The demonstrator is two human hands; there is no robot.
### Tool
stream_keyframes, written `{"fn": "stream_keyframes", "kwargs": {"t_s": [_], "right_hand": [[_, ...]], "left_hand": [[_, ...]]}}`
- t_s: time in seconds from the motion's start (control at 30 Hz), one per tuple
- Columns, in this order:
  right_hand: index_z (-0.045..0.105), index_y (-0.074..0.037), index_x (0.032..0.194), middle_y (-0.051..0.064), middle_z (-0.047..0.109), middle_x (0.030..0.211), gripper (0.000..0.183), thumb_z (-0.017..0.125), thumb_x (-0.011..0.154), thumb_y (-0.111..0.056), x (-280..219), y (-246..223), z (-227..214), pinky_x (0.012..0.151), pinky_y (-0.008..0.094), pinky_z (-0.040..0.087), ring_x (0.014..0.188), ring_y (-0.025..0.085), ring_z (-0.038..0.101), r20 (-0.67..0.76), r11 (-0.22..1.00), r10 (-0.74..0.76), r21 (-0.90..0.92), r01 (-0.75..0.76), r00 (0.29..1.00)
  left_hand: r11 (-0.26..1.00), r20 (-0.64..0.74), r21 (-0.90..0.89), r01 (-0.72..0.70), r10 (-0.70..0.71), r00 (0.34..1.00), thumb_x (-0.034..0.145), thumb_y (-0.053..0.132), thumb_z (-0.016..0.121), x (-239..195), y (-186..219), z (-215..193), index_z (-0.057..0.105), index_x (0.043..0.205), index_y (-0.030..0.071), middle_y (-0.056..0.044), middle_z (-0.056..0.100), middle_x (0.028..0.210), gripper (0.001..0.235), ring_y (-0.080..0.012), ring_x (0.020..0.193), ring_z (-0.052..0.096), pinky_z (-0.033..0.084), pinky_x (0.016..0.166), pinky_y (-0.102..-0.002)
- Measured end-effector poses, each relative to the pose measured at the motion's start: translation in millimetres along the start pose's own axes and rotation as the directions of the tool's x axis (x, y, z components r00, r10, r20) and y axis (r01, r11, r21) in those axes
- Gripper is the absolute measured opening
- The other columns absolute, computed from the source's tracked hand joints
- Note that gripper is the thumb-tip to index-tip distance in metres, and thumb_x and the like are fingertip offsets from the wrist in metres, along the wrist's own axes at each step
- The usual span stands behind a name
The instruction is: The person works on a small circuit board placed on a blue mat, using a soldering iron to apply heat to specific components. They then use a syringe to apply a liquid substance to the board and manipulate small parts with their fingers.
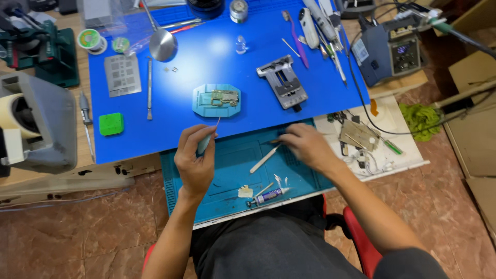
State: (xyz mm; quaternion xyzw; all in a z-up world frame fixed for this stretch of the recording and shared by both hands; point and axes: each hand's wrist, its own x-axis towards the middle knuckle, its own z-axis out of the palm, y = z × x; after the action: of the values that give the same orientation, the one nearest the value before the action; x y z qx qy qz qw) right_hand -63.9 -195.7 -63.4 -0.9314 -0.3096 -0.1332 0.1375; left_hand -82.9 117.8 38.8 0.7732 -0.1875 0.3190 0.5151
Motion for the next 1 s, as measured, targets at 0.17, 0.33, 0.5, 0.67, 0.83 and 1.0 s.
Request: {"fn": "stream_keyframes", "kwargs": {"t_s": [0.17, 0.33, 0.5, 0.67, 0.83, 1.0], "right_hand": [[0.068, -0.020, 0.099, 0.001, 0.061, 0.096, 0.004, 0.069, 0.097, -0.017, -6, -4, -23, 0.080, 0.039, 0.052, 0.090, 0.023, 0.061, 0.048, 0.999, 0.032, -0.042, -0.030, 0.998], [0.076, -0.022, 0.111, -0.001, 0.066, 0.098, 0.017, 0.069, 0.099, -0.012, 21, 2, -82, 0.087, 0.034, 0.056, 0.094, 0.021, 0.068, -0.170, 0.959, 0.249, 0.181, -0.218, 0.953], [0.074, -0.006, 0.120, 0.010, 0.065, 0.108, 0.023, 0.071, 0.097, -0.002, 60, 80, -42, 0.092, 0.042, 0.055, 0.103, 0.029, 0.067, -0.463, 0.974, 0.085, -0.146, -0.171, 0.882], [0.073, -0.013, 0.100, 0.008, 0.066, 0.095, 0.014, 0.080, 0.090, -0.019, 27, -34, -88, 0.089, 0.046, 0.054, 0.095, 0.033, 0.066, -0.159, 0.970, 0.083, 0.241, -0.043, 0.984], [0.069, -0.023, 0.091, 0.003, 0.067, 0.084, 0.034, 0.084, 0.079, -0.051, -63, -75, -66, 0.081, 0.046, 0.054, 0.089, 0.029, 0.066, 0.520, 0.959, -0.050, 0.262, -0.104, 0.853], [0.061, -0.015, 0.104, 0.007, 0.064, 0.095, 0.032, 0.078, 0.087, -0.036, -127, -56, -14, 0.082, 0.043, 0.052, 0.099, 0.030, 0.065, 0.468, 0.997, 0.071, -0.038, -0.060, 0.881]], "left_hand": [[0.999, 0.011, 0.030, -0.019, 0.019, 1.000, 0.105, -0.008, 0.060, 2, 8, -4, 0.067, 0.120, 0.006, -0.006, 0.064, 0.109, 0.021, -0.0185, 0.089, 0.072, 0.063, 0.070, -0.039], [0.998, 0.014, -0.026, 0.057, -0.057, 0.998, 0.109, -0.005, 0.049, -8, -7, -14, 0.059, 0.122, 0.003, -0.009, 0.056, 0.110, 0.019, -0.0205, 0.088, 0.066, 0.060, 0.075, -0.041], [0.998, 0.047, 0.020, 0.058, -0.059, 0.997, 0.111, -0.002, 0.047, -11, 16, -11, 0.052, 0.130, 0.006, -0.009, 0.051, 0.114, 0.022, -0.0251, 0.100, 0.061, 0.053, 0.080, -0.047], [0.995, 0.036, 0.064, 0.075, -0.077, 0.996, 0.111, -0.002, 0.046, -17, 10, -31, 0.049, 0.132, 0.005, -0.009, 0.049, 0.113, 0.022, -0.0221, 0.094, 0.059, 0.052, 0.080, -0.045], [0.994, 0.012, 0.044, 0.104, -0.105, 0.994, 0.111, 0.000, 0.047, -18, 2, -36, 0.050, 0.127, 0.005, -0.008, 0.049, 0.111, 0.016, -0.0189, 0.084, 0.060, 0.056, 0.075, -0.041], [0.988, 0.045, -0.056, 0.143, -0.140, 0.989, 0.112, 0.001, 0.044, -18, -14, -25, 0.051, 0.127, 0.005, -0.006, 0.049, 0.109, 0.017, -0.0152, 0.082, 0.060, 0.055, 0.071, -0.037]]}}
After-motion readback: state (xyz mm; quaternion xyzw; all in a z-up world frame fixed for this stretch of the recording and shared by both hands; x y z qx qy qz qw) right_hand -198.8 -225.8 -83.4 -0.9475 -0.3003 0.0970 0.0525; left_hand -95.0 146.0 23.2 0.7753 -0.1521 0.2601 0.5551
